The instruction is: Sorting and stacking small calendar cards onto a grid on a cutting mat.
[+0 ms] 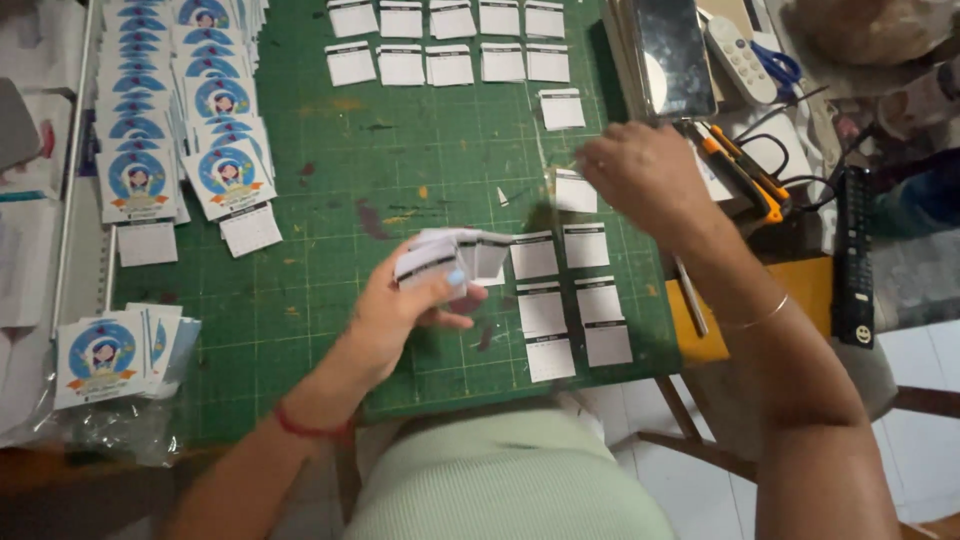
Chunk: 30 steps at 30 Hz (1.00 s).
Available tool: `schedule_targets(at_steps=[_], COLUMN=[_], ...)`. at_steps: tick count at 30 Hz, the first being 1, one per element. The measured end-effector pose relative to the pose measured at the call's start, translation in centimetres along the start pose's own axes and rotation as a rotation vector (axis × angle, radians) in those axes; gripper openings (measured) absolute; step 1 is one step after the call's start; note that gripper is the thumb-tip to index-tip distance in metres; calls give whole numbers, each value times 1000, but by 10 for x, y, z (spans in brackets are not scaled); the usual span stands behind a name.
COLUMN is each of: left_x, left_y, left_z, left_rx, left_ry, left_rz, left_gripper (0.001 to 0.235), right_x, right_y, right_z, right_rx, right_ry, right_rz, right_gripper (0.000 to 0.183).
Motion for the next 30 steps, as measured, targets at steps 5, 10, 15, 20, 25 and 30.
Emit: schedule_targets(at_steps=[5,10,15,20,25,30], left_x=[-4,-8,-8,-6,-9,-12], left_y=[17,23,21,18,20,21], left_z=[9,4,5,8,10,5], left_rx=[13,10,-11,-2,9,17], left_ry=[29,29,15,10,16,-2], left_rz=[-23,-13,-25,-36,-32,-31], left_gripper=[62,60,57,56,51,48], right_x=[5,-7,-2,2,6,-6], right_y=[-31,-40,-46,-45,-44,-37], right_z=[-26,-48,-38,-32,-24,-31], right_rx=[179,150,127,59,14,-19], right_ry=[41,165,152,156,174,204], right_rz=[-217,-378,-453,-423,-386,-354], right_gripper=[28,58,66,65,69,63])
Point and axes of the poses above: each hand's wrist, its own y-axis towards the middle knuckle, its own x-axis out of the palm, z = x × y, the point moved 5 cm from there along y, towards the middle knuckle, and after that the axes turned 15 degrees about y, right-handed, at the moved point
